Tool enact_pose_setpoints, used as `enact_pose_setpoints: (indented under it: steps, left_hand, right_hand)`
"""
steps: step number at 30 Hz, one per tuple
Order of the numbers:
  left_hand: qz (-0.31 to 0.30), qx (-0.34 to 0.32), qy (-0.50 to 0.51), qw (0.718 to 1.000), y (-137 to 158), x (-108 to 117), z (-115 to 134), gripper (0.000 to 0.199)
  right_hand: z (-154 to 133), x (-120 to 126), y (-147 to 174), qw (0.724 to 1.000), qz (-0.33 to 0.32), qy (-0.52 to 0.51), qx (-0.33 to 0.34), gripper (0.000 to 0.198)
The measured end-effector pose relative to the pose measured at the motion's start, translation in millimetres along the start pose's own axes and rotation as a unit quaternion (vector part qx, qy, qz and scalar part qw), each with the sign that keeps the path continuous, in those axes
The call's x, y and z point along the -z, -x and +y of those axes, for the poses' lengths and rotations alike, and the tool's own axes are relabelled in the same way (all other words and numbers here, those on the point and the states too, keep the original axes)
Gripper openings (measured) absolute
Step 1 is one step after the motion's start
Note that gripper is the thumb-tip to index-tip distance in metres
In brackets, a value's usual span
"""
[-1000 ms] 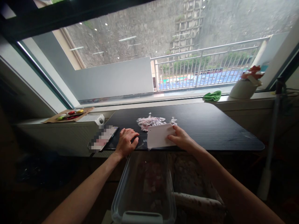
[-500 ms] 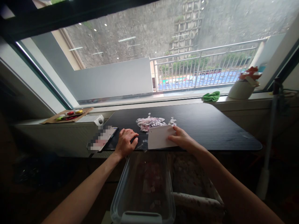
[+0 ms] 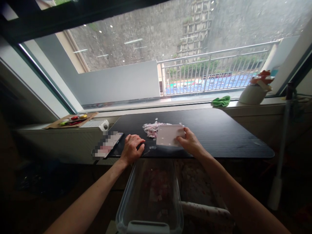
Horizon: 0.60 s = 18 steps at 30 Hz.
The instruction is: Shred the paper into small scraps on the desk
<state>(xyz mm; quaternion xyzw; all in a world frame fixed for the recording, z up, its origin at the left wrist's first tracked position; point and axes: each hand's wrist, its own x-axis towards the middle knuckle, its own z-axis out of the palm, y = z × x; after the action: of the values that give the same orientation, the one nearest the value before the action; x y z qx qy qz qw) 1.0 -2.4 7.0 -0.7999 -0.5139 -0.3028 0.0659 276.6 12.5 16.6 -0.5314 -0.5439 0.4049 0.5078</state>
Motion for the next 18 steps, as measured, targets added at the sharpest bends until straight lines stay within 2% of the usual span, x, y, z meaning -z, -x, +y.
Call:
enact_pose_setpoints:
  steps: [5, 11, 16, 18]
  left_hand:
    - [-0.003, 0.002, -0.003, 1.0, 0.2, 0.0, 0.2, 0.017]
    - [0.0, 0.004, 0.001, 1.0, 0.2, 0.4, 0.5, 0.016]
    - [-0.005, 0.003, 0.004, 1.0, 0.4, 1.1, 1.1, 0.017]
    - [-0.003, 0.004, 0.005, 1.0, 0.3, 0.4, 0.9, 0.017]
  right_hand:
    - [0.5, -3.8, 3.2, 0.998, -0.056, 0.019, -0.017, 0.033]
    - [-2.7, -15.5, -0.8, 1.0, -0.017, 0.02, -0.002, 0.035]
    - [-6.2, -18.5, 3.1, 0.997, -0.074, 0.038, -0.01, 0.035]
    - [-7.3, -19.8, 1.9, 0.997, -0.071, 0.02, -0.008, 0.035]
